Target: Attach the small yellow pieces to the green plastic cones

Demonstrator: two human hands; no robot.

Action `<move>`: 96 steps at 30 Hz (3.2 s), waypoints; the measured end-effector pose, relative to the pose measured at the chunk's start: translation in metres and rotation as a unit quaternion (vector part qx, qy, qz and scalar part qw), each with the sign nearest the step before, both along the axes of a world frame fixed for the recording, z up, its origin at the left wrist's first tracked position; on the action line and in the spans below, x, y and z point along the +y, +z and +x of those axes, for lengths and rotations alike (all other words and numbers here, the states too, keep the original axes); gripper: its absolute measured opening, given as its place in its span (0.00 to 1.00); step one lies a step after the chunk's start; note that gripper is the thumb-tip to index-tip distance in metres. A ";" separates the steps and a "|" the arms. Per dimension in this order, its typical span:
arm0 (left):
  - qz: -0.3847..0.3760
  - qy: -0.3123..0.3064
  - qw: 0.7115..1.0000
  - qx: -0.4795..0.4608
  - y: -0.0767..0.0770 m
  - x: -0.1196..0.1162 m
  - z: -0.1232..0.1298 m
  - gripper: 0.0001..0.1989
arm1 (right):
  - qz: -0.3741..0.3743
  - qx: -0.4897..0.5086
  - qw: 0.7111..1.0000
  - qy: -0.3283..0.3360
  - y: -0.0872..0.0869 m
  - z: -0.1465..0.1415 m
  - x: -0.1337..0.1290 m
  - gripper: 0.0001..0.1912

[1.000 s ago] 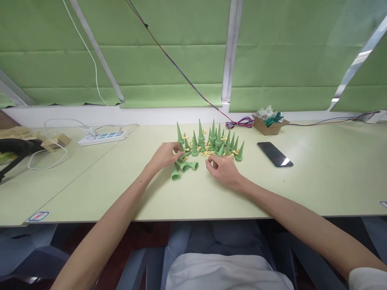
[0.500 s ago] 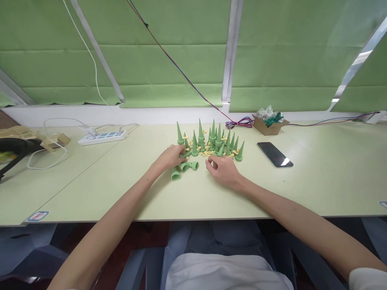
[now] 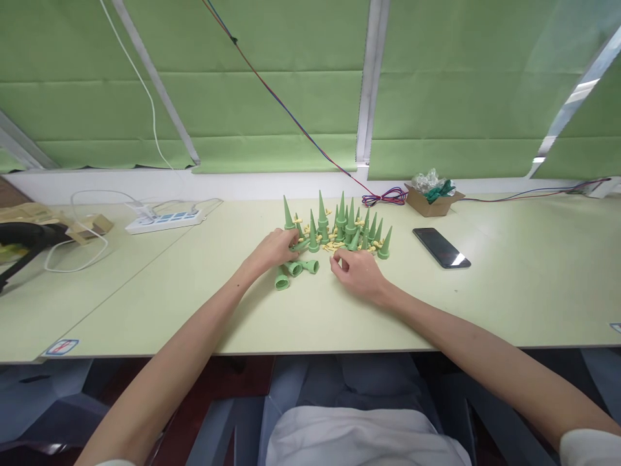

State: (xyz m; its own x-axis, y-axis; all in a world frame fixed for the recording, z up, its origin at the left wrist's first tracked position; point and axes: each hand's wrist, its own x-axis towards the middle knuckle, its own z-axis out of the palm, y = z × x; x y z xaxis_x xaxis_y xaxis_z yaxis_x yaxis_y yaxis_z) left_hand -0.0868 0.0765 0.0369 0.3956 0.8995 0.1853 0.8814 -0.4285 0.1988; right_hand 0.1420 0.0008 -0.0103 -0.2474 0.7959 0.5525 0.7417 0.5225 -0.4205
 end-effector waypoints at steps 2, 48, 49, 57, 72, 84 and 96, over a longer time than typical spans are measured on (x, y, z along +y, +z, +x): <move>-0.007 0.001 1.000 0.009 0.001 0.000 0.000 0.09 | 0.003 0.001 1.000 0.000 -0.001 0.000 0.000 0.09; -0.031 -0.064 0.973 -0.219 -0.005 -0.031 0.052 0.21 | -0.097 -0.059 0.993 -0.043 0.000 -0.001 -0.002 0.26; -0.016 -0.067 0.974 -0.216 -0.008 -0.031 0.052 0.22 | -0.101 -0.057 0.992 -0.041 0.000 -0.002 -0.001 0.27; 0.032 -0.085 0.973 -0.210 -0.017 -0.029 0.054 0.23 | -0.113 -0.026 0.993 -0.016 -0.004 -0.002 0.004 0.29; 0.040 -0.049 0.978 -0.201 -0.022 -0.027 0.053 0.25 | -0.157 -0.049 0.986 0.030 -0.001 -0.006 0.013 0.37; 0.040 -0.041 0.978 -0.201 -0.020 -0.028 0.050 0.26 | -0.177 -0.109 0.978 0.022 -0.002 -0.007 0.018 0.37; 0.028 -0.052 0.976 -0.211 -0.016 -0.030 0.043 0.22 | -0.188 -0.137 0.972 0.018 0.004 -0.009 0.013 0.40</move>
